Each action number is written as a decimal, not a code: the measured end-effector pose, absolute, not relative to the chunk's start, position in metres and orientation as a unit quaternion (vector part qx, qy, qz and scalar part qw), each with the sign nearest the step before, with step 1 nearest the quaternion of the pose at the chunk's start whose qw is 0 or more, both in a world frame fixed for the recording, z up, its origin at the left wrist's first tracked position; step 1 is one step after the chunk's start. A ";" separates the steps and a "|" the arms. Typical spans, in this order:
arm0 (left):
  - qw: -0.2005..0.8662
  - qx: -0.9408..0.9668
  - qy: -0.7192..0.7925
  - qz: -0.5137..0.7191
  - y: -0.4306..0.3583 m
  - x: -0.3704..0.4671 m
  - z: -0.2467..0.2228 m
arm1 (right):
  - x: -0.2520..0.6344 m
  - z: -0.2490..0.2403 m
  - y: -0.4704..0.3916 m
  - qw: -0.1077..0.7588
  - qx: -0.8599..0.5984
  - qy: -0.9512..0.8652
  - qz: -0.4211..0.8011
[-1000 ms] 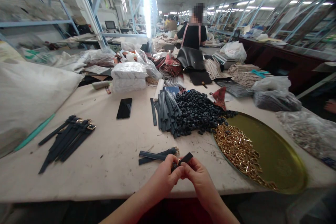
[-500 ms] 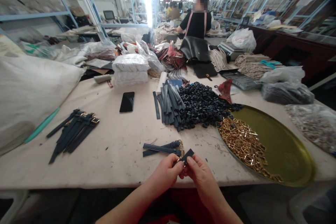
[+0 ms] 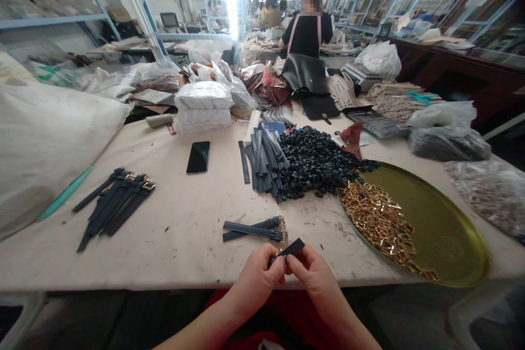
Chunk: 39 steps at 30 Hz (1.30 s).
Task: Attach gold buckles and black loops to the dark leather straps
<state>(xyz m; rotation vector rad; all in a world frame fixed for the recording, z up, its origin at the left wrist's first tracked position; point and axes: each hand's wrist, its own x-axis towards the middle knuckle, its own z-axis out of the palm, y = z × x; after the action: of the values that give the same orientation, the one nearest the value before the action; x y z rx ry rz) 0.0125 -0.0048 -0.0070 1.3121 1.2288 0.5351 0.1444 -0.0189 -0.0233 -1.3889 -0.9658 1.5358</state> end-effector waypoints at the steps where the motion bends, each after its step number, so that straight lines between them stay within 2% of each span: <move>1: 0.581 0.567 0.537 0.229 -0.006 0.013 -0.008 | 0.145 -0.024 -0.019 0.415 -0.566 -0.403 0.587; 4: 0.547 0.583 0.559 0.220 -0.009 0.013 -0.011 | 0.148 -0.027 -0.020 0.406 -0.589 -0.443 0.540; 6: 0.540 0.598 0.557 0.199 -0.009 0.011 -0.010 | 0.151 -0.026 -0.020 0.389 -0.589 -0.445 0.551; 11: 0.600 0.599 0.509 0.146 0.000 0.006 -0.006 | 0.153 -0.020 -0.020 0.381 -0.506 -0.363 0.684; 15: 0.592 0.598 0.516 0.162 0.015 0.008 -0.013 | 0.156 -0.019 -0.014 0.398 -0.491 -0.423 0.649; 17: 0.626 0.571 0.496 0.187 0.021 0.011 -0.014 | 0.166 -0.017 -0.005 0.367 -0.477 -0.476 0.642; 20: 0.642 0.580 0.459 0.200 0.027 0.015 -0.009 | 0.195 -0.017 0.023 0.312 -0.535 -0.551 0.560; 22: 0.624 0.602 0.466 0.179 0.028 0.018 -0.007 | 0.216 -0.021 0.051 0.338 -0.628 -0.559 0.422; 24: 0.610 0.599 0.489 0.175 0.029 0.021 -0.007 | 0.233 -0.028 0.078 0.364 -0.665 -0.550 0.350; 28: 0.593 0.591 0.512 0.192 0.031 0.024 -0.010 | 0.244 -0.042 0.109 0.380 -0.685 -0.541 0.305; 33: 0.534 0.611 0.538 0.228 0.037 0.018 0.000 | 0.226 -0.039 0.088 0.371 -0.652 -0.539 0.383; 36: 0.512 0.617 0.541 0.255 0.038 0.018 0.005 | 0.204 -0.026 0.060 0.363 -0.597 -0.505 0.506; 39: 0.486 0.630 0.544 0.266 0.036 0.020 0.005 | 0.183 -0.017 0.035 0.398 -0.512 -0.401 0.647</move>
<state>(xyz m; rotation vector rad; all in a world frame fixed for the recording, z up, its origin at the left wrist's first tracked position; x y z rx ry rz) 0.0203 0.0355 0.0048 1.5329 1.3246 0.6475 0.1835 0.0349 -0.0166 -1.2958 -1.0142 1.6395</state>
